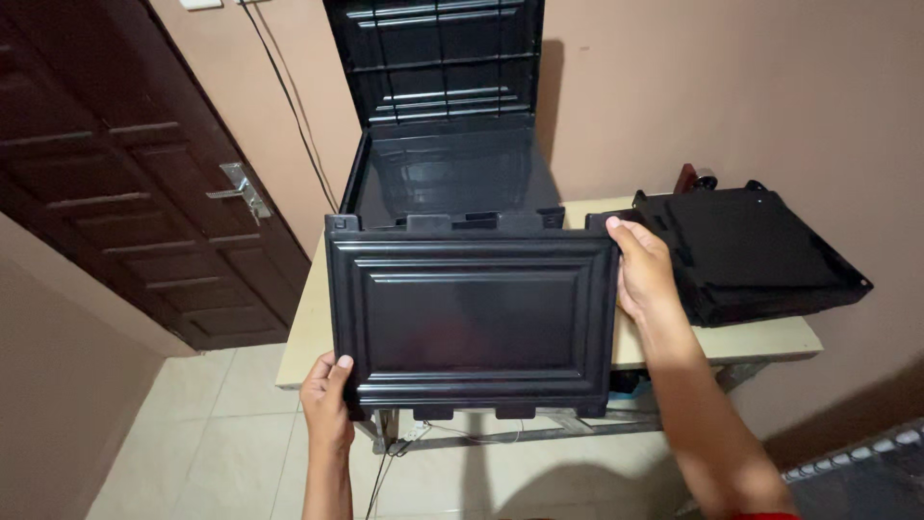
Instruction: The person assembles a stack of black plastic storage crates on a table. They insert a white foam sheet into the side of a crate, then stack additional crates on top, using a yellow-handled screwdriver to press and secure the interlocking edges. The person continues stacking and securing the crates until a tall vertical stack is formed.
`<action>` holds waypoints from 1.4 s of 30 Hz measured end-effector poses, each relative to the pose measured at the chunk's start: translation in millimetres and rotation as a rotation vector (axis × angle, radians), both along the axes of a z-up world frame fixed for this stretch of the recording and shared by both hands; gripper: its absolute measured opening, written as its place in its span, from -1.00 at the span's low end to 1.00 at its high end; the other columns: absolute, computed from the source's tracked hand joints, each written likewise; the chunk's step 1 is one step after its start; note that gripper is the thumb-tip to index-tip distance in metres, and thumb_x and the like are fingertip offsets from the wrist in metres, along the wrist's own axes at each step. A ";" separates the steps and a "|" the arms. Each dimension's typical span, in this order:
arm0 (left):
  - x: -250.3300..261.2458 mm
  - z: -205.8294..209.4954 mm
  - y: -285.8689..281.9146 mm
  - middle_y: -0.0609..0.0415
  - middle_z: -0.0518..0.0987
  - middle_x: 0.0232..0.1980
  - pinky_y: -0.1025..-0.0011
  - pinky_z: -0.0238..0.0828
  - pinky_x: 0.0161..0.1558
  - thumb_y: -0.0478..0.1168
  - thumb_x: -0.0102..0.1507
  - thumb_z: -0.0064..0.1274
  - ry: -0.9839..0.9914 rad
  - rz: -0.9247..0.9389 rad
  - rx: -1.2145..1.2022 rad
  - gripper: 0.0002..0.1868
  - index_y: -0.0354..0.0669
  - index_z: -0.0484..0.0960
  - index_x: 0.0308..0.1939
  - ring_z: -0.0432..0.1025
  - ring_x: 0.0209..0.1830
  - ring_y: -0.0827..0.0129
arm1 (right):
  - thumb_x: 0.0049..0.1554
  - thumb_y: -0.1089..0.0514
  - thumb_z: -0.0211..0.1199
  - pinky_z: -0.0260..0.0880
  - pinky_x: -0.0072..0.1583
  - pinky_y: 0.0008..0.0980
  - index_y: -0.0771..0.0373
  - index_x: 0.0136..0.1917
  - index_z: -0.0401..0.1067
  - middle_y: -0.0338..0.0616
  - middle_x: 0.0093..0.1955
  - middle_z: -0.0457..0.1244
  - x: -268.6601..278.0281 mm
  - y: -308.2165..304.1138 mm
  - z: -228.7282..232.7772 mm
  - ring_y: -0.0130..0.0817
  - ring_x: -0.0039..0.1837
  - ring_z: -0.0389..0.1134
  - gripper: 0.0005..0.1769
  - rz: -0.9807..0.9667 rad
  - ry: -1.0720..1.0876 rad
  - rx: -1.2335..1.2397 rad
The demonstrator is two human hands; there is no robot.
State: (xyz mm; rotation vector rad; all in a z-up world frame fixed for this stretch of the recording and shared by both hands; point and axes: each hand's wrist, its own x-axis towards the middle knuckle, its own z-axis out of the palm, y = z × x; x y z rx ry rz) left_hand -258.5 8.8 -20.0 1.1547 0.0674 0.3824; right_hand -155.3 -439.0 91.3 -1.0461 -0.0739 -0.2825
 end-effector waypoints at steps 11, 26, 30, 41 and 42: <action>-7.6 -17.8 -9.1 0.03 0.66 -0.19 0.52 0.42 -0.22 -0.27 0.35 0.05 0.012 -0.018 -0.015 -0.78 -0.36 0.60 0.00 0.49 -0.30 0.48 | 0.30 0.25 0.22 0.35 0.16 -0.51 0.33 0.05 0.50 -0.22 -0.02 0.39 -3.9 18.7 -9.5 -0.51 0.01 0.37 -0.89 -0.220 -0.200 -0.115; 29.5 45.5 -16.0 0.15 0.53 -0.12 0.51 0.22 -0.06 -0.11 0.44 -0.02 -0.092 -0.049 0.290 -0.66 -0.32 0.62 0.12 0.30 -0.13 0.50 | 0.35 0.34 0.25 0.37 0.16 -0.49 0.37 0.15 0.46 -0.16 0.03 0.36 -44.1 -22.3 -30.8 -0.49 0.03 0.36 -0.90 -0.082 -0.236 -0.093; 42.5 71.5 -30.6 0.16 0.61 -0.07 0.53 0.36 0.06 -0.19 0.42 -0.05 -0.199 -0.045 0.218 -0.73 -0.31 0.57 0.07 0.44 -0.06 0.55 | 0.35 0.38 0.24 0.41 0.24 -0.44 0.41 0.18 0.45 -0.12 0.01 0.37 -55.8 -21.9 -35.4 -0.44 0.07 0.39 -0.87 -0.129 -0.292 -0.055; 49.0 72.2 -57.8 0.09 0.61 -0.15 0.51 0.39 -0.05 -0.27 0.39 -0.01 -0.229 0.033 -0.147 -0.81 -0.35 0.57 -0.01 0.45 -0.18 0.51 | 0.35 0.44 0.14 0.35 0.22 -0.53 0.52 0.10 0.42 -0.06 0.00 0.35 -69.6 -14.2 -42.8 -0.47 0.01 0.35 -0.92 -0.204 -0.454 -0.144; 48.9 70.6 -57.8 0.09 0.62 -0.17 0.51 0.39 -0.06 -0.28 0.39 -0.01 -0.225 0.044 -0.144 -0.81 -0.35 0.58 -0.02 0.44 -0.19 0.51 | 0.35 0.44 0.15 0.33 0.23 -0.55 0.53 0.11 0.42 -0.06 0.00 0.35 -69.1 -14.2 -43.7 -0.49 0.01 0.34 -0.92 -0.221 -0.468 -0.155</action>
